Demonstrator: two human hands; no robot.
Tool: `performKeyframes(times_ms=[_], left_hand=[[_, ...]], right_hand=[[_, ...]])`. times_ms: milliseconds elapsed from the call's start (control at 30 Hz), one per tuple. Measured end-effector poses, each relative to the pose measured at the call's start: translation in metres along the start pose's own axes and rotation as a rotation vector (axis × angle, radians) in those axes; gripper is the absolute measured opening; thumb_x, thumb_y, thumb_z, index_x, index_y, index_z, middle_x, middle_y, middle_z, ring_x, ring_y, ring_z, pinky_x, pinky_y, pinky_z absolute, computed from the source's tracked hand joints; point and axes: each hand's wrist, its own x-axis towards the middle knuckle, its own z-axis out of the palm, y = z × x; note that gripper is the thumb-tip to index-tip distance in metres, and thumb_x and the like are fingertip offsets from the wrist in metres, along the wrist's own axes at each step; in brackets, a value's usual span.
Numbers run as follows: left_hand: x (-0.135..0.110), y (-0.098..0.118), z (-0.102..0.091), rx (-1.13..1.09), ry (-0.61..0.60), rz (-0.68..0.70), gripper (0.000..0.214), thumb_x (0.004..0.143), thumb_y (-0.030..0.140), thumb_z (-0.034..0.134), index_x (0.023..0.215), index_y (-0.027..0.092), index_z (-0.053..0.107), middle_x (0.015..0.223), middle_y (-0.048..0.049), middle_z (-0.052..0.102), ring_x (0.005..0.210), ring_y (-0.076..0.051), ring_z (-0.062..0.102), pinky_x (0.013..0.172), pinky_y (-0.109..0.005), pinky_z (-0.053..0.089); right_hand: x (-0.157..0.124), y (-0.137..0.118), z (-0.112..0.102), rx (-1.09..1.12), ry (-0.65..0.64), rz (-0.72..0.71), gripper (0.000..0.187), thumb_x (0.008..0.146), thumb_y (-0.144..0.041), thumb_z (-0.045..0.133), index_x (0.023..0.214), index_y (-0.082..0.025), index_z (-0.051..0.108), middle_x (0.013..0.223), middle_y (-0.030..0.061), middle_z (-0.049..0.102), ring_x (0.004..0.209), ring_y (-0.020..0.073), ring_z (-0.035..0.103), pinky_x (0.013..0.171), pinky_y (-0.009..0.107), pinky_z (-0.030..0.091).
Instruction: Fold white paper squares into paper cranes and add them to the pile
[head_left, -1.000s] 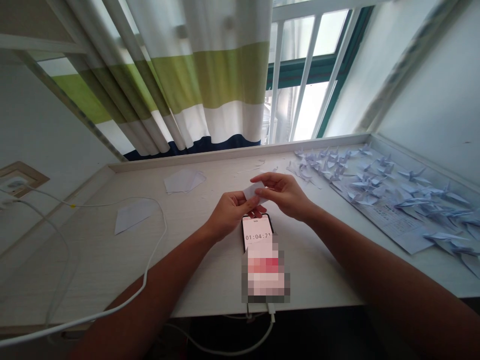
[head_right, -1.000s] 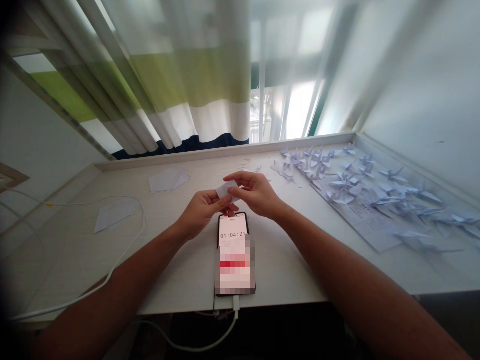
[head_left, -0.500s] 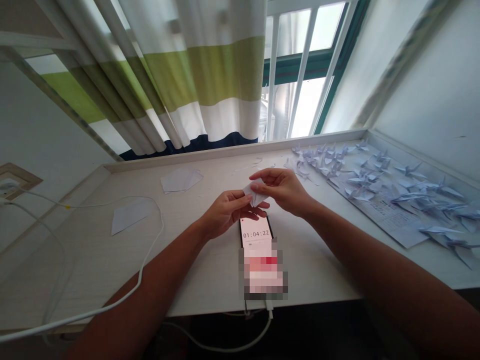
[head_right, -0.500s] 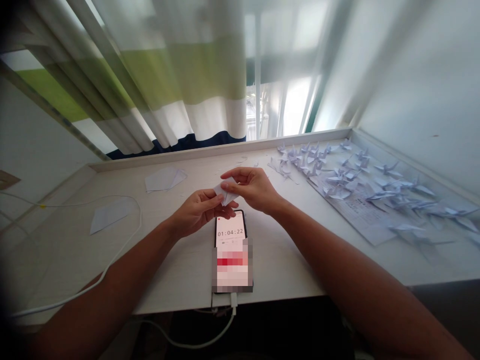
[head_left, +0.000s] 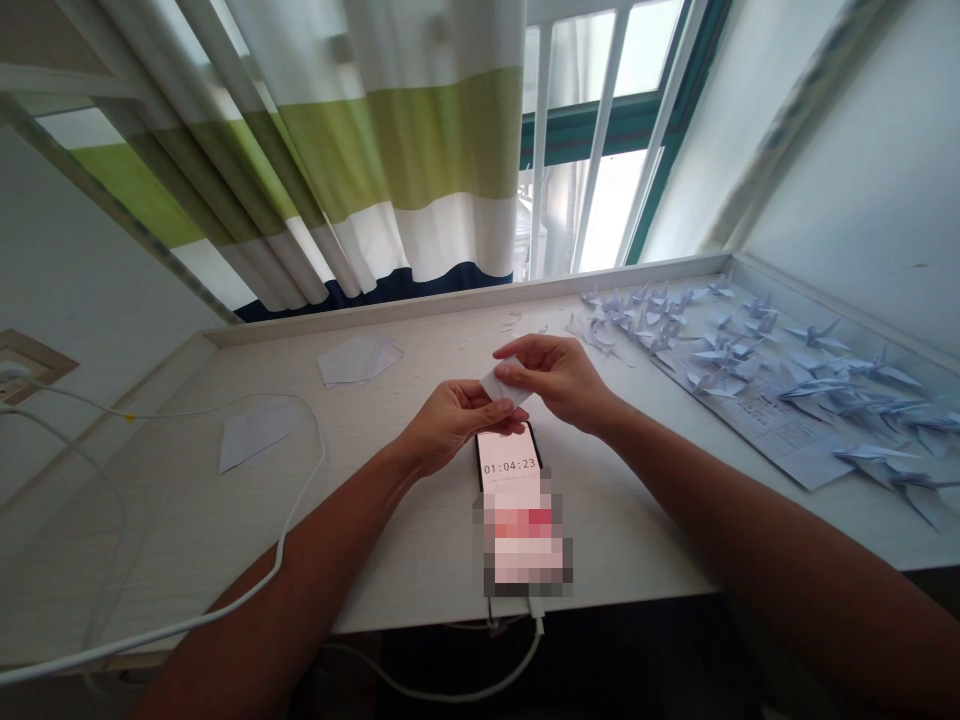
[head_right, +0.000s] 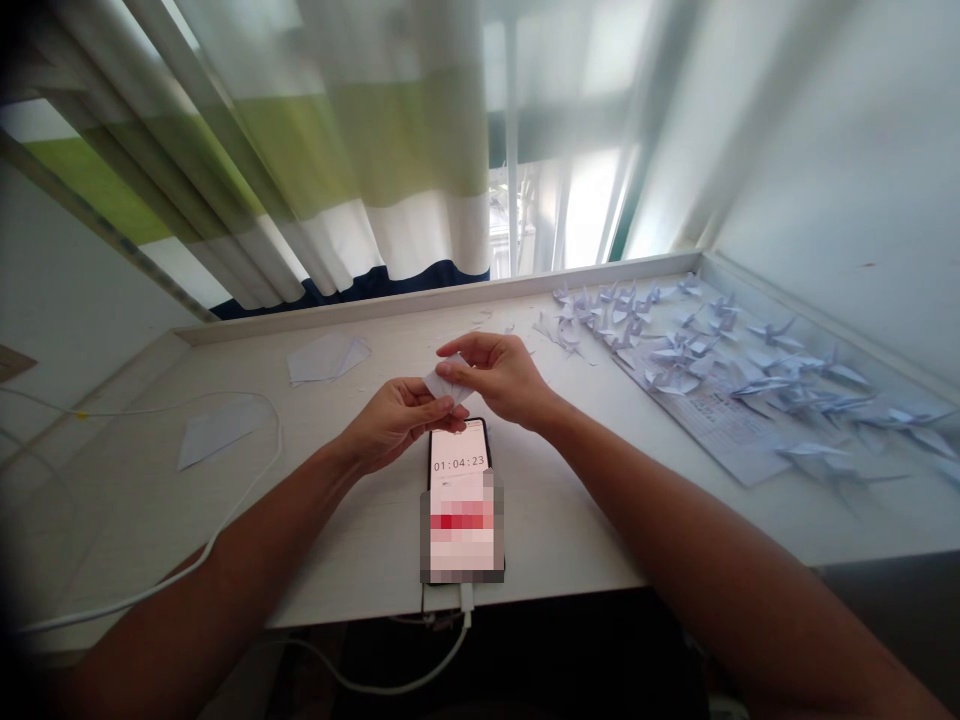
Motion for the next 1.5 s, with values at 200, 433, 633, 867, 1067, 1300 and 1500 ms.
performKeyframes(times_ms=[200, 433, 633, 867, 1067, 1300, 1500], left_hand=[[-0.0021, 0.0039, -0.0032, 0.042, -0.077, -0.012, 0.030, 0.087, 0.034, 0.081, 0.107, 0.012, 0.078, 0.108, -0.0156, 0.081, 0.091, -0.024, 0.079, 0.091, -0.040, 0.061], [-0.0013, 0.0034, -0.0077, -0.060, -0.169, 0.003, 0.026, 0.093, 0.032, 0.076, 0.111, 0.012, 0.077, 0.110, -0.0142, 0.081, 0.093, -0.023, 0.079, 0.092, -0.038, 0.061], [-0.0008, 0.0016, -0.0078, -0.089, -0.198, -0.006, 0.026, 0.095, 0.032, 0.074, 0.112, 0.013, 0.076, 0.110, -0.0140, 0.081, 0.092, -0.022, 0.079, 0.091, -0.037, 0.061], [-0.0011, -0.0002, -0.0045, -0.107, -0.168, 0.006, 0.024, 0.091, 0.030, 0.078, 0.108, 0.013, 0.077, 0.105, -0.0118, 0.081, 0.086, -0.019, 0.080, 0.086, -0.034, 0.063], [-0.0021, -0.0003, -0.0031, -0.047, -0.129, 0.051, 0.024, 0.088, 0.030, 0.081, 0.104, 0.013, 0.078, 0.099, -0.0105, 0.082, 0.082, -0.018, 0.079, 0.085, -0.034, 0.064], [0.0008, -0.0019, -0.0014, 0.076, -0.066, 0.106, 0.031, 0.091, 0.037, 0.077, 0.108, 0.012, 0.075, 0.101, -0.0130, 0.081, 0.083, -0.021, 0.079, 0.085, -0.038, 0.063], [0.0043, -0.0035, -0.0045, 0.207, 0.044, 0.161, 0.031, 0.094, 0.040, 0.072, 0.108, 0.013, 0.073, 0.100, -0.0123, 0.080, 0.085, -0.022, 0.079, 0.083, -0.039, 0.063]], right_hand=[[-0.0008, 0.0004, 0.0003, -0.050, 0.041, -0.036, 0.026, 0.076, -0.036, 0.089, 0.093, -0.021, 0.078, 0.082, 0.0015, 0.075, 0.076, 0.0162, 0.070, 0.070, 0.033, 0.059], [0.0012, 0.0021, -0.0025, 0.049, -0.006, -0.098, 0.025, 0.078, -0.035, 0.089, 0.095, -0.021, 0.078, 0.081, 0.0006, 0.075, 0.073, 0.0142, 0.070, 0.066, 0.029, 0.059], [0.0012, 0.0017, -0.0037, 0.089, -0.071, -0.093, 0.021, 0.083, -0.032, 0.085, 0.100, -0.022, 0.079, 0.080, 0.0005, 0.077, 0.070, 0.0133, 0.070, 0.062, 0.028, 0.057], [0.0013, 0.0026, -0.0021, 0.010, -0.002, -0.124, 0.015, 0.081, -0.032, 0.087, 0.092, -0.023, 0.081, 0.082, 0.0005, 0.076, 0.074, 0.0136, 0.069, 0.067, 0.029, 0.057], [0.0011, 0.0046, -0.0013, -0.019, 0.014, -0.136, 0.017, 0.080, -0.034, 0.087, 0.091, -0.023, 0.080, 0.082, 0.0003, 0.075, 0.074, 0.0146, 0.069, 0.068, 0.031, 0.057], [-0.0015, 0.0024, 0.0001, -0.322, 0.110, -0.205, 0.015, 0.088, -0.036, 0.079, 0.093, -0.023, 0.074, 0.090, 0.0019, 0.076, 0.084, 0.0193, 0.071, 0.079, 0.040, 0.060], [-0.0019, -0.0016, -0.0033, -0.588, 0.153, -0.319, 0.015, 0.088, -0.030, 0.077, 0.098, -0.024, 0.067, 0.112, 0.0059, 0.076, 0.109, 0.0264, 0.070, 0.098, 0.051, 0.055]])
